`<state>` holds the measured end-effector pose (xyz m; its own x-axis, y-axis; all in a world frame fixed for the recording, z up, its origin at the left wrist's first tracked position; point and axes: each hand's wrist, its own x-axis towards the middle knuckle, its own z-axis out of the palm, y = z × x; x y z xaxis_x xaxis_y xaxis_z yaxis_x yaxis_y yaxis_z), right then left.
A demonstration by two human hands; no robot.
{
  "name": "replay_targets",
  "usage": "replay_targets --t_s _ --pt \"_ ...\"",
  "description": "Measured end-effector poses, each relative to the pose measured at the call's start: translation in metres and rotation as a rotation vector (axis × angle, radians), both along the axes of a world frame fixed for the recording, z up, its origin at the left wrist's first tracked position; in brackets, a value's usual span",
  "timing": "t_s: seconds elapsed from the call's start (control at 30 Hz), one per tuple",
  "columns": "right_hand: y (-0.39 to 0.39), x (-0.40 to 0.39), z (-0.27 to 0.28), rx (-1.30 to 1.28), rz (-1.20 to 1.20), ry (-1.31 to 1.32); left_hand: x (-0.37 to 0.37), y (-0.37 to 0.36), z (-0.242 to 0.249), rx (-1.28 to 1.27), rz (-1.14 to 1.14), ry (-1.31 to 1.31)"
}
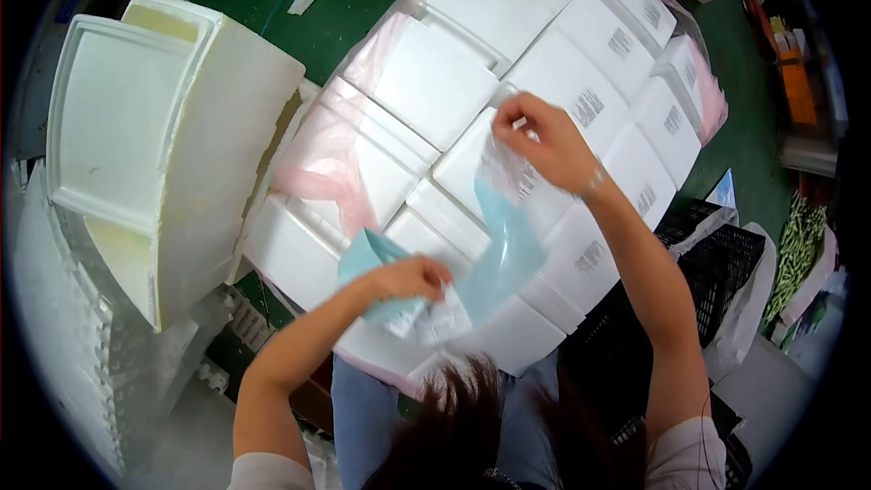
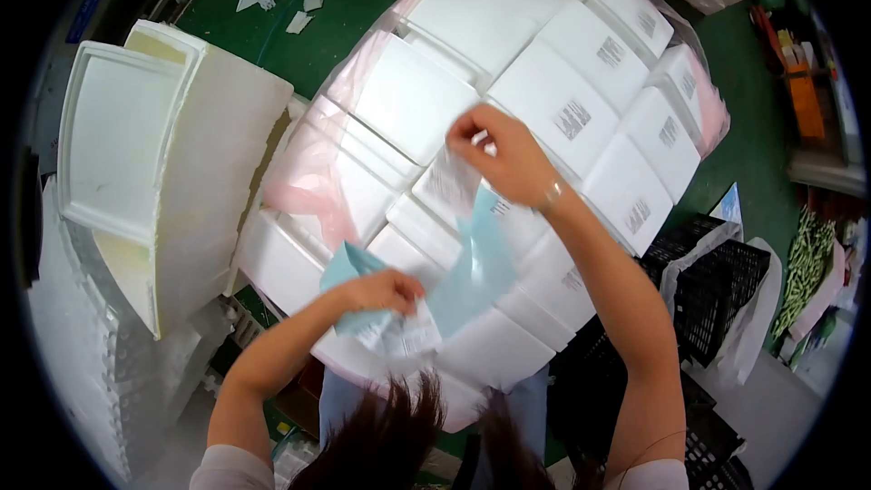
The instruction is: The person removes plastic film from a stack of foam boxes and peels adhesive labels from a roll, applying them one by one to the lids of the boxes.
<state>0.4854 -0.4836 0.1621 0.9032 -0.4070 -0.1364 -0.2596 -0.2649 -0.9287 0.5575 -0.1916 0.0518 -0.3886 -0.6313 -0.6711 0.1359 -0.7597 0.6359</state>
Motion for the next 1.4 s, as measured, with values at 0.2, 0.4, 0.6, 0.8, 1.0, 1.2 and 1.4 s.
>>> replay_targets --t_s 0.2,0.4,0.6,0.8,1.0,1.2,1.4 --pt "-0.047 0.126 -0.125 -0.286 0.088 0.25 -0.037 0.046 0.011 -0.053 -0.163 0.061" --pt "-0.043 0.158 -0.172 -0.708 0.02 0.338 -0.044 0.08 -0.019 -0.102 -0.092 0.072" --pt "-0.069 0.134 -0.165 -0.708 -0.387 0.57 -0.041 0.08 -0.011 -0.138 -0.109 0.084" --pt "0.009 0.147 -0.197 -0.949 -0.274 0.125 -0.026 0.066 0.01 -0.107 -0.066 0.051" --pt "0.039 0.145 -0.198 -1.038 -0.258 0.338 -0.02 0.038 0.06 -0.029 0.186 -0.083" --pt "0.075 0.021 -0.015 0.027 0.484 0.474 -0.021 -0.021 0.125 -0.132 0.373 -0.479" --pt "-0.004 -0.099 0.075 0.142 0.652 0.154 -0.041 -0.093 0.182 -0.28 0.327 -0.651"
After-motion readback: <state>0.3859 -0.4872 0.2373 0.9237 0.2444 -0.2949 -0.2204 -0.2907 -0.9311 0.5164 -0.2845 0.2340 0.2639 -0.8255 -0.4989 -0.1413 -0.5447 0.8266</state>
